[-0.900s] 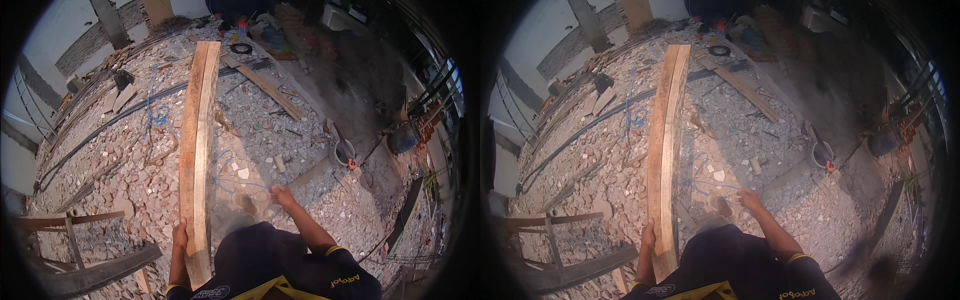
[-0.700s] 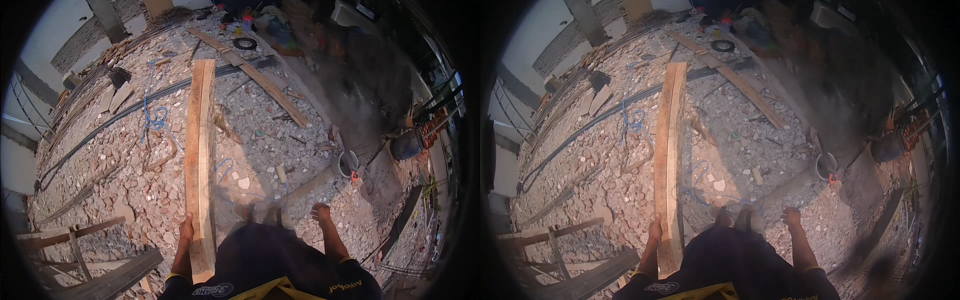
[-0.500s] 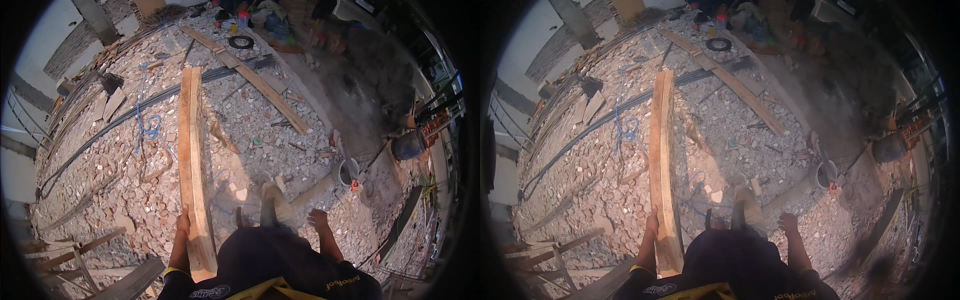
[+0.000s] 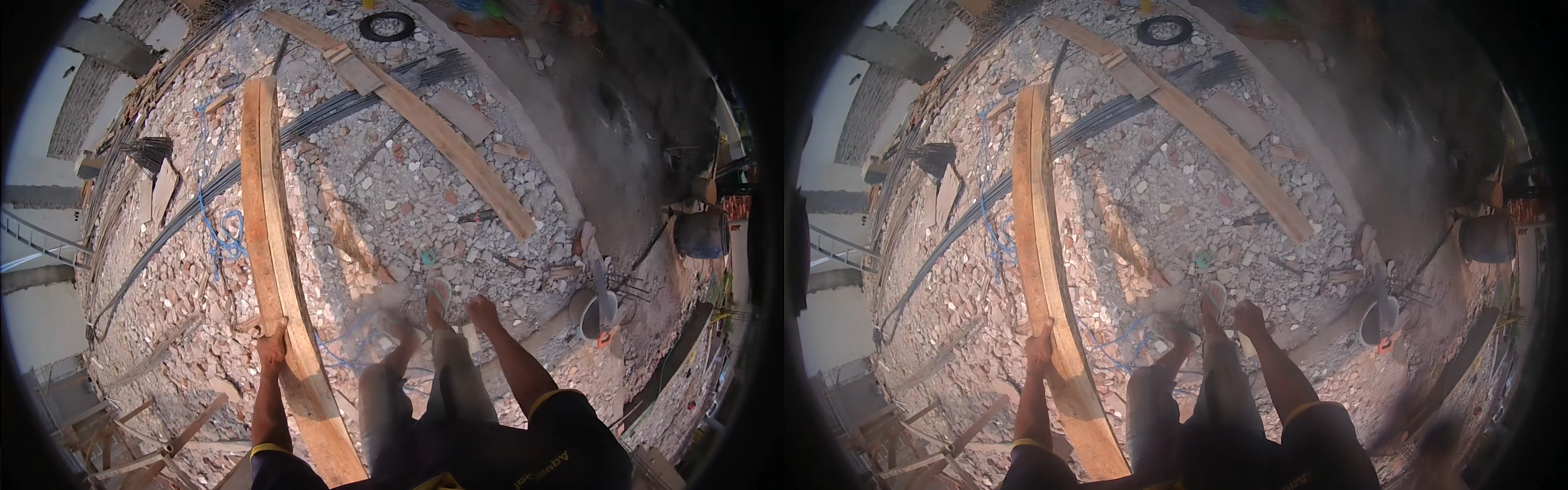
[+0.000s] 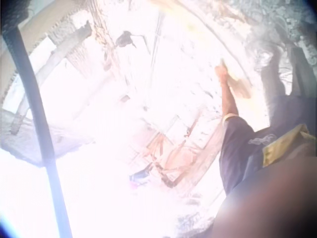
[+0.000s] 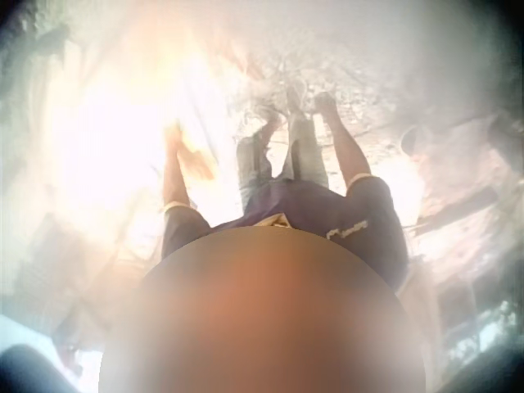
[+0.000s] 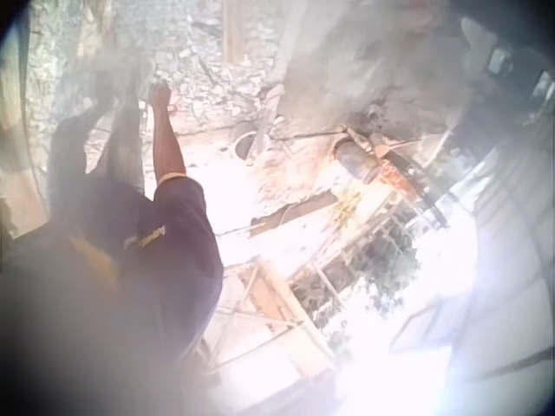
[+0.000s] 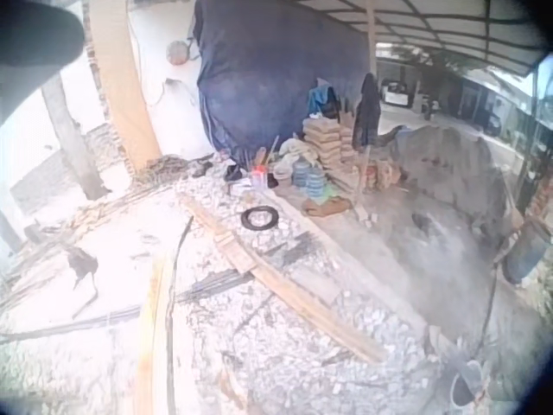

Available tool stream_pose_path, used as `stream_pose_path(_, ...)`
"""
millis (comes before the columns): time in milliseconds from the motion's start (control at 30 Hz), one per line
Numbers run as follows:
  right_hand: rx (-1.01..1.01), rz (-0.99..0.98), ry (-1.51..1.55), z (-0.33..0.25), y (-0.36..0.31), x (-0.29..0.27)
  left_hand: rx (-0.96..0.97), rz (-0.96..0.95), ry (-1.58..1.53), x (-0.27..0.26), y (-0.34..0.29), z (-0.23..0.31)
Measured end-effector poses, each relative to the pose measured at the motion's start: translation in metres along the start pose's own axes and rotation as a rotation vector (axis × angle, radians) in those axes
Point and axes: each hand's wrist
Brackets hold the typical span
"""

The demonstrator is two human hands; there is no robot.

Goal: The person uses a tape measure to measure the height of a concrete pillar at a construction site. They extend the tape measure vertically along the pillar and mark measurements with a pink marker while another worker sits on a wooden scaffold nearby.

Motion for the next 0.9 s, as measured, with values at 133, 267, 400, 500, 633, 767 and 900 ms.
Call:
stream_pose_path(133, 0.044, -0.136, -0.051, -0.001, 0.052, 0.074, -0.007, -0.092, -0.022, 0.065, 0.098, 0.041)
stream_pose_path(267, 0.067, -0.179, -0.104, 0.014, 0.122, 0.154, 0.039, -0.075, 0.065, 0.16, 0.192, 0.077)
stream_pose_path(400, 0.011, -0.189, -0.232, 0.026, 0.161, 0.198, 0.116, -0.195, 0.218, 0.265, 0.259, 0.1)
stream_pose_path(500, -0.006, -0.12, -0.284, 0.021, 0.19, 0.213, 0.189, -0.227, 0.396, 0.333, 0.294, 0.135)
stream_pose_path(633, -0.083, -0.036, -0.315, 0.031, 0.217, 0.238, 0.232, -0.291, 0.409, 0.41, 0.301, 0.159)
stream_pose_path(767, -0.116, -0.002, -0.31, 0.054, 0.239, 0.266, 0.283, -0.49, 0.318, 0.468, 0.302, 0.17)
stream_pose_path(900, -0.2, 0.033, -0.303, 0.06, 0.26, 0.284, 0.364, -0.51, 0.445, 0.524, 0.307, 0.167)
Point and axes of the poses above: each hand's wrist, its own y-axis towards the middle knuckle, its own x-axis out of the palm, z = x × y, and after that the axes turned 7 degrees about z, right-handed
